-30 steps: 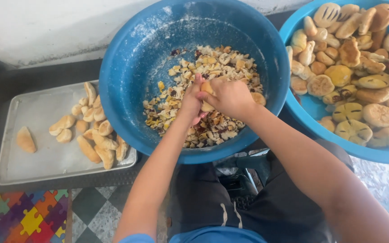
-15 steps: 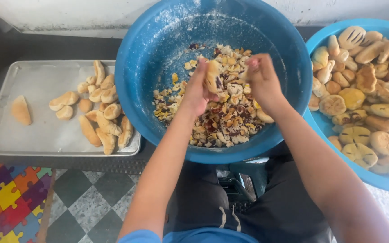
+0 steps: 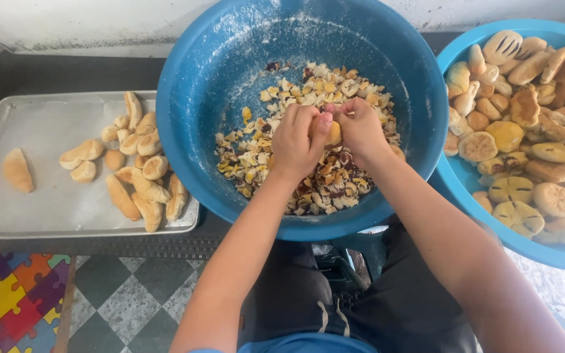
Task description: The person repeatedly picks up small bread rolls from a blue basin and crushes them by hand into a second blue basin containing already crumbled bread. The person continues this process throughout the clip, adding more crumbs to the mixture.
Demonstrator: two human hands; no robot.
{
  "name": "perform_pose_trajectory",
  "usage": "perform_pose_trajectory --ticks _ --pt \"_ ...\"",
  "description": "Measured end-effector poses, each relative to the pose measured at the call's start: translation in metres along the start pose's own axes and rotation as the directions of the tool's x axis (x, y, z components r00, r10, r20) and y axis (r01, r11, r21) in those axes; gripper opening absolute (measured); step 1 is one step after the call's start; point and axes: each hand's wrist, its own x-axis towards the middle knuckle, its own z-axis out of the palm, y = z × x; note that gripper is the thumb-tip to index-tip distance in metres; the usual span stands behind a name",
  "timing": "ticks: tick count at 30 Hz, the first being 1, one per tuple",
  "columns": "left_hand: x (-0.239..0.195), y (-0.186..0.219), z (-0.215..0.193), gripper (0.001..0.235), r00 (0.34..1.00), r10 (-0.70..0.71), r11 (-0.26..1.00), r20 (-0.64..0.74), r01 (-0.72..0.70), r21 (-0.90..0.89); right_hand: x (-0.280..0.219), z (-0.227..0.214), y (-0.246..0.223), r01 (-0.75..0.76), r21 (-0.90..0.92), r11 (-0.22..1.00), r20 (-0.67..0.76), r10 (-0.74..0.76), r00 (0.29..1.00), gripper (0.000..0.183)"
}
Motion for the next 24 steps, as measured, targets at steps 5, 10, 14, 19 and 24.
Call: perform_pose_trajectory --ticks 5,10,14,19,24 --pt "0.007 0.004 -0.011 0.037 0.991 -0.129 0.988 -0.024 0.126 -0.088 -0.06 0.024 -0.055 0.007 -0.036 0.999 0.042 -0.006 0.999 0.043" --pt "0.01 0.017 -0.017 0.054 0.938 -0.327 0.921 0.118 0.344 -0.181 -0.08 0.019 -0.072 0.201 -0.38 0.903 0.2 -0.132 0.971 0.058" --pt "0.002 0.006 -0.007 0.07 0.926 -0.369 0.89 0.076 0.376 -0.259 -0.072 0.019 -0.062 0.312 -0.817 0.486 0.284 -0.132 0.95 0.07" --pt "0.007 0.023 -0.022 0.067 0.904 -0.428 0.869 0.03 0.42 -0.264 -0.069 0.02 -0.051 0.406 -0.747 0.527 0.359 -0.195 0.913 0.06" --pt "-0.004 -0.026 0.006 0.063 0.618 -0.642 0.4 0.453 0.774 -0.49 -0.07 0.015 -0.034 0.604 -0.69 0.398 0.469 -0.39 0.792 0.048"
